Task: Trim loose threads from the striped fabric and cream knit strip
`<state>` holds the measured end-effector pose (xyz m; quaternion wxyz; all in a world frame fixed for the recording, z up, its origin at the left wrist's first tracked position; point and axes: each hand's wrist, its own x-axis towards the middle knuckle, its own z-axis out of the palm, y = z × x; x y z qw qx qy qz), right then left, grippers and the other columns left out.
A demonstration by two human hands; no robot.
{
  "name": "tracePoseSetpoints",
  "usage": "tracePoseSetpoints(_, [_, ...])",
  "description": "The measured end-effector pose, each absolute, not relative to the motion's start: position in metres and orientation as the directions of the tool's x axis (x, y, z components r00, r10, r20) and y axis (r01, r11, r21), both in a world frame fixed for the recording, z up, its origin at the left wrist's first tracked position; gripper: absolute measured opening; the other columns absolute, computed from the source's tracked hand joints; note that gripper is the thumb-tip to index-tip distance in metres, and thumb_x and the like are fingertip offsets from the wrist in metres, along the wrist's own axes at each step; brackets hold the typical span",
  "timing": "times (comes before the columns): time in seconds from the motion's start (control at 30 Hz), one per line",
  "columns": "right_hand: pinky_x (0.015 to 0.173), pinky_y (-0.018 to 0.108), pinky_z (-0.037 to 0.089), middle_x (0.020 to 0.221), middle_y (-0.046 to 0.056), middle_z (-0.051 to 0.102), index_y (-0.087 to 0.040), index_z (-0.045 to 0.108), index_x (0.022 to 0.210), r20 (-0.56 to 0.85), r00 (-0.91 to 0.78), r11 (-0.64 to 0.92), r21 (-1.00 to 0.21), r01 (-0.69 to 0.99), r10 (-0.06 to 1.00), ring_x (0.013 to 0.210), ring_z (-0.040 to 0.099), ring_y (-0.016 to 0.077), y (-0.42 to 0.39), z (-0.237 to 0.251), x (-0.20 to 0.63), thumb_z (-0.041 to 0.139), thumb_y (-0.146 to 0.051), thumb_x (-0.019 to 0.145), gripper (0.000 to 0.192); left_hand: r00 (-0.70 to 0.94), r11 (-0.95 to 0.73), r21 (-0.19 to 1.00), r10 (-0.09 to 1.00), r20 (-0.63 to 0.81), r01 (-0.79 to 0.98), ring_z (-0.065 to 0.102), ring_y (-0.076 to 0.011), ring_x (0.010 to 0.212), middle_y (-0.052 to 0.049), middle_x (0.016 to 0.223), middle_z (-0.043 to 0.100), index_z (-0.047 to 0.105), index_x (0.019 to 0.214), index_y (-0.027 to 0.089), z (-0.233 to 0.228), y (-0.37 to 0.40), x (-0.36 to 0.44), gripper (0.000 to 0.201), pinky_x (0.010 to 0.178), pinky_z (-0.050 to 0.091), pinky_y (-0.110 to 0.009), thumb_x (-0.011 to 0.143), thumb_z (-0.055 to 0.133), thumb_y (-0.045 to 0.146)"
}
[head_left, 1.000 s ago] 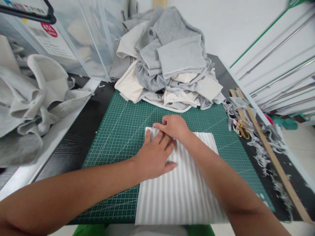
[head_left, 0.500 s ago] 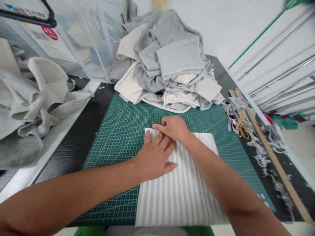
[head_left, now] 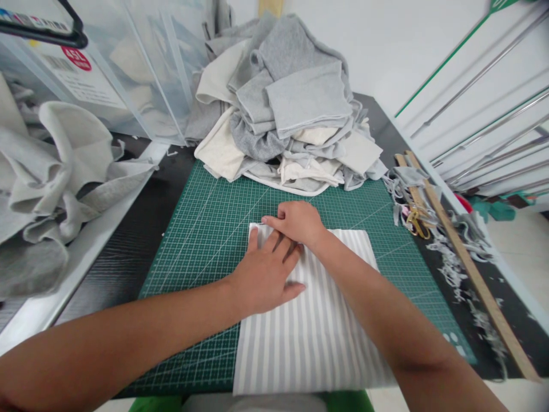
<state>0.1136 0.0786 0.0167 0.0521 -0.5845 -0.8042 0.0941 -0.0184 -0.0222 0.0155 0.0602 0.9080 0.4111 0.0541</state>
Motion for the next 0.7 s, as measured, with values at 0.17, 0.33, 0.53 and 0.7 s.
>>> tracePoseSetpoints(0.17, [0.054,0.028,0.023,0.066,0.000,0.063,-0.022,0.062,0.066,-0.046,-0.314,0.296,-0.234,0.926,0.948,0.058,0.046,0.0124,0.0782,0.0170,0.1150,0.044,-0.071,0.082,0.055,0.656,-0.655,0.147,0.753,0.048,0.741,0.023,-0.0386,0.137,-0.014,0.148,0.037,0.039,0.143,0.020,0.0155,-0.0215,-0.0178,0.068,0.106,0.021,-0.070,0.090,0.037,0.063])
tracePoseSetpoints(0.33, [0.054,0.028,0.023,0.066,0.000,0.062,-0.022,0.062,0.066,-0.044,-0.324,0.304,-0.245,0.921,0.945,0.058,0.045,0.0122,0.0791,0.0175,0.1157,0.043,-0.072,0.082,0.056,0.656,-0.655,0.152,0.753,0.048,0.740,0.023,-0.0382,0.138,-0.013,0.148,0.037,0.038,0.143,0.021,0.0146,-0.0219,-0.0180,0.069,0.106,0.021,-0.070,0.090,0.037,0.064])
tracePoseSetpoints(0.53, [0.054,0.028,0.022,0.065,0.000,0.062,-0.021,0.061,0.064,-0.041,-0.334,0.313,-0.254,0.915,0.942,0.056,0.044,0.0116,0.0799,0.0178,0.1155,0.043,-0.071,0.082,0.057,0.661,-0.660,0.158,0.749,0.054,0.735,0.022,-0.0385,0.138,-0.014,0.148,0.036,0.039,0.143,0.020,0.0145,-0.0214,-0.0188,0.068,0.106,0.020,-0.069,0.090,0.038,0.063])
tracePoseSetpoints(0.7, [0.053,0.028,0.021,0.064,0.000,0.061,-0.021,0.061,0.064,-0.038,-0.340,0.320,-0.252,0.913,0.940,0.055,0.043,0.0113,0.0800,0.0179,0.1153,0.043,-0.071,0.082,0.056,0.658,-0.656,0.166,0.751,0.052,0.736,0.022,-0.0383,0.138,-0.014,0.148,0.036,0.039,0.143,0.020,0.0147,-0.0205,-0.0185,0.069,0.107,0.019,-0.069,0.089,0.038,0.064])
